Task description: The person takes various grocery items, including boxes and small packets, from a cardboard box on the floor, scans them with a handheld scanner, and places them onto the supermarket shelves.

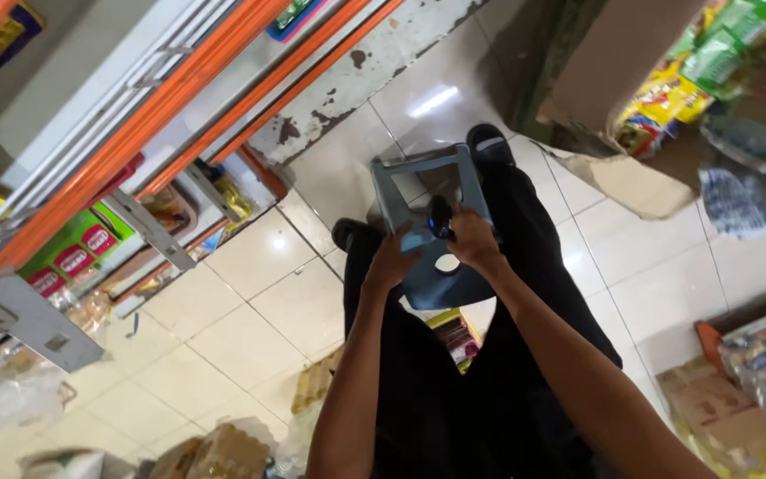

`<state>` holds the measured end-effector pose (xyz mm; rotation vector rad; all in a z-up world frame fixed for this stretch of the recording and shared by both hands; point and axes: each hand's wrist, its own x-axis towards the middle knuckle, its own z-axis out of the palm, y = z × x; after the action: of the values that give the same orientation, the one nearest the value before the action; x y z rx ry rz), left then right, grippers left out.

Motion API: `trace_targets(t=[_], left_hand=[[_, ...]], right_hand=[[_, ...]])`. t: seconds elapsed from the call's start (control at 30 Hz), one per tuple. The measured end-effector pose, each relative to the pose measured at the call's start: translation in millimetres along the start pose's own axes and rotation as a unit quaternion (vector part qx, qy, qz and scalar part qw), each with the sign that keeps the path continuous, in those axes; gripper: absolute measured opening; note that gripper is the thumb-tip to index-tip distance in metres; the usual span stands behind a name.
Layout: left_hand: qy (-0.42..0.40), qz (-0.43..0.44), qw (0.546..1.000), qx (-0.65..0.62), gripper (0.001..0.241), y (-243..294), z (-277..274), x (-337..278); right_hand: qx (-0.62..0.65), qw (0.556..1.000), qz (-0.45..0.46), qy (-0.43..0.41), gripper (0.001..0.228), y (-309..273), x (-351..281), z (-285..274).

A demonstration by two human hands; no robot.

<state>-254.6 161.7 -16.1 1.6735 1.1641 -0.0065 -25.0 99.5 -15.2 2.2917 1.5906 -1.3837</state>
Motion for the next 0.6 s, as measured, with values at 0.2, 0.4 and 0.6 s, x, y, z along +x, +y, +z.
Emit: trace_targets(t=[0.2,0.4,0.6], left_hand=[[-0.219,-0.163,0.962,0.004,0.073,11.7,-22.8,47.3],[-0.393,-0.147,0.902,0.100,0.076,8.2,-38.9,110.0],[-0.385,-0.150,0.901,0.134,0.069,-54.2,-34.6,162.4]], right_hand=[[0.002,0.991,0.012,-0.133,0.038,43.6,59.2,-9.1],[0.003,0.961,-0.056,-0.272,0.048,41.8,123.7,-29.5],[0.003,0.966,-0.063,-0.252,0.034,-44.2,165.1,-48.2]])
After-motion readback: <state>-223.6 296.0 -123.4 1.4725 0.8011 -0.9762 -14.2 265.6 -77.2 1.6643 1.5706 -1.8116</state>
